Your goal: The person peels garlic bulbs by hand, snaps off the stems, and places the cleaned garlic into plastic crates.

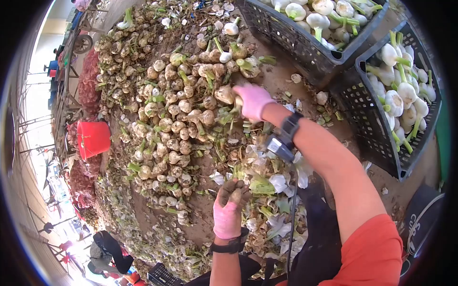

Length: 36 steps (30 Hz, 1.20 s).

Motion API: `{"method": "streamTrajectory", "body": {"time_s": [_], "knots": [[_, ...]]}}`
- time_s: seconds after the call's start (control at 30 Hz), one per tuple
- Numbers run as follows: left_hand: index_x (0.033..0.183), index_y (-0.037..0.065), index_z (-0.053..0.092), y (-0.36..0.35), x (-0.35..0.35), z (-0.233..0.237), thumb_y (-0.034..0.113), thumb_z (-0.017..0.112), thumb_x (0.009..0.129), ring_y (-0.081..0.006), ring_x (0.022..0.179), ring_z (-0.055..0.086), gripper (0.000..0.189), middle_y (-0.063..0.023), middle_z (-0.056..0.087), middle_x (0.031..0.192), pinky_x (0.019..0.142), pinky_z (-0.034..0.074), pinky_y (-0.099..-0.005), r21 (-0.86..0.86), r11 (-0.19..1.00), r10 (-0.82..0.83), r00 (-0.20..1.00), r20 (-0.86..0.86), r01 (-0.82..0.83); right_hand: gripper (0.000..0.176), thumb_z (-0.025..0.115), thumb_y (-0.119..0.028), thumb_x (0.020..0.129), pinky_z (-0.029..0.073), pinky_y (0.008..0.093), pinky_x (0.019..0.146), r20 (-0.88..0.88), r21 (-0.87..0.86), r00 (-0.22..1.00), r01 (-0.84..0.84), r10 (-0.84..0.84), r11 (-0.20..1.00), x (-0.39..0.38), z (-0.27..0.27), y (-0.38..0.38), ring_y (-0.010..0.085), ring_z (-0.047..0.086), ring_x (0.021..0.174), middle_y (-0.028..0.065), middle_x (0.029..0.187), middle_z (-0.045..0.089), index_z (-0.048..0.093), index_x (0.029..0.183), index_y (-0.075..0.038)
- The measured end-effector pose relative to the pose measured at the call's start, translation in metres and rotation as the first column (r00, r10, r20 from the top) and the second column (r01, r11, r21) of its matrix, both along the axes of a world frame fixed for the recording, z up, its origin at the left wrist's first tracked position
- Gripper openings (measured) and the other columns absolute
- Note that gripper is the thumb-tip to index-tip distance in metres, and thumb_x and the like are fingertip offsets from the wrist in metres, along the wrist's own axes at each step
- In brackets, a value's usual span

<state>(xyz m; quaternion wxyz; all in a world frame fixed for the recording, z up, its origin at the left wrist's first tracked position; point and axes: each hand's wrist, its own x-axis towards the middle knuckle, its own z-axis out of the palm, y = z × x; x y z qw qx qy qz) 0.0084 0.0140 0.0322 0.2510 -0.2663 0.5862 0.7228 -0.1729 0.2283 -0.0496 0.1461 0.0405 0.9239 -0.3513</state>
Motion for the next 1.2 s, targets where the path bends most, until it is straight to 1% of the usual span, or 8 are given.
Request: {"method": "streamTrajectory", "body": {"time_s": [0.1, 0.33, 0.67, 0.83, 0.9, 0.93, 1.0, 1.2], "knots": [[0.126, 0.000, 0.044, 0.005, -0.002, -0.004, 0.008, 0.068, 0.083, -0.0225, 0.107, 0.055, 0.050, -0.0108, 0.053, 0.119, 0.090, 0.049, -0.0345, -0.096, 0.995, -0.046, 0.984, -0.172, 0.030, 0.044, 0.070, -0.017, 0.079, 0.054, 0.0324, 0.077, 0.220, -0.702, 0.975, 0.147, 0.015, 0.696, 0.056, -0.006, -0.001, 0.0202, 0.061, 0.090, 0.0115, 0.103, 0.060, 0.053, 0.117, -0.002], [0.135, 0.001, 0.036, 0.026, -0.014, -0.004, 0.002, 0.080, 0.067, -0.0185, 0.119, 0.045, 0.082, -0.0111, 0.045, 0.130, 0.099, 0.042, -0.0328, -0.413, 0.910, -0.260, 0.837, -0.481, 0.045, 0.049, 0.063, -0.023, 0.089, 0.045, 0.0309, 0.091, 0.272, -0.948, 0.951, 0.238, 0.149, 0.209, 0.141, 0.060, -0.023, 0.0160, 0.055, 0.104, 0.0092, 0.115, 0.060, 0.047, 0.128, 0.001], [0.124, 0.002, 0.046, 0.025, 0.013, -0.001, -0.002, 0.081, 0.061, -0.0207, 0.111, 0.051, 0.073, -0.0091, 0.050, 0.119, 0.097, 0.042, -0.0341, -0.688, 0.722, -0.405, 0.763, -0.504, -0.070, 0.032, 0.067, -0.026, 0.086, 0.046, 0.0313, 0.082, -0.138, -0.688, 0.989, -0.139, 0.060, 0.712, 0.147, 0.061, -0.036, 0.0140, 0.055, 0.090, 0.0065, 0.095, 0.059, 0.058, 0.106, -0.001], [0.118, 0.007, 0.052, 0.033, 0.014, 0.003, 0.000, 0.081, 0.058, -0.0312, 0.110, 0.051, 0.068, -0.0137, 0.048, 0.120, 0.094, 0.042, -0.0391, -0.764, 0.638, -0.501, 0.701, -0.507, -0.097, 0.027, 0.069, -0.019, 0.084, 0.047, 0.0300, 0.078, -0.067, -0.776, 0.997, -0.067, 0.024, 0.628, 0.149, 0.055, -0.036, 0.0146, 0.057, 0.088, 0.0084, 0.094, 0.060, 0.060, 0.102, -0.002], [0.118, 0.004, 0.051, 0.033, 0.015, 0.003, 0.000, 0.082, 0.058, -0.0276, 0.109, 0.052, 0.068, -0.0119, 0.050, 0.117, 0.095, 0.042, -0.0366, -0.769, 0.634, -0.502, 0.711, -0.492, -0.084, 0.024, 0.069, -0.016, 0.083, 0.048, 0.0303, 0.077, 0.295, -0.955, 0.950, 0.292, 0.104, 0.043, 0.149, 0.047, -0.035, 0.0146, 0.058, 0.086, 0.0080, 0.093, 0.063, 0.061, 0.101, -0.002], [0.118, 0.002, 0.051, 0.032, 0.015, 0.002, 0.000, 0.083, 0.058, -0.0239, 0.107, 0.053, 0.069, -0.0101, 0.051, 0.115, 0.095, 0.042, -0.0340, -0.773, 0.630, -0.504, 0.720, -0.478, -0.072, 0.024, 0.069, -0.016, 0.083, 0.048, 0.0303, 0.077, 0.298, -0.955, 0.949, 0.295, 0.100, 0.043, 0.149, 0.049, -0.031, 0.0146, 0.058, 0.086, 0.0080, 0.093, 0.063, 0.061, 0.101, -0.002], [0.120, 0.002, 0.049, 0.028, 0.017, -0.005, 0.000, 0.083, 0.058, -0.0227, 0.106, 0.054, 0.071, -0.0096, 0.052, 0.116, 0.095, 0.043, -0.0332, -0.722, 0.691, -0.461, 0.749, -0.475, -0.033, 0.026, 0.061, -0.009, 0.083, 0.049, 0.0295, 0.072, -0.150, -0.700, 0.985, -0.167, 0.085, 0.695, 0.150, 0.056, -0.021, 0.0217, 0.063, 0.082, 0.0140, 0.084, 0.064, 0.062, 0.109, -0.004], [0.130, 0.000, 0.042, 0.022, 0.015, 0.011, 0.003, 0.082, 0.062, -0.0178, 0.104, 0.055, 0.079, -0.0084, 0.054, 0.116, 0.092, 0.045, -0.0306, -0.224, 0.965, -0.197, 0.941, -0.276, 0.136, 0.026, 0.063, -0.009, 0.084, 0.048, 0.0283, 0.064, -0.105, -0.741, 0.985, -0.171, 0.139, 0.649, 0.149, 0.063, -0.007, 0.0088, 0.057, 0.069, 0.0057, 0.078, 0.067, 0.062, 0.110, -0.002]]}}
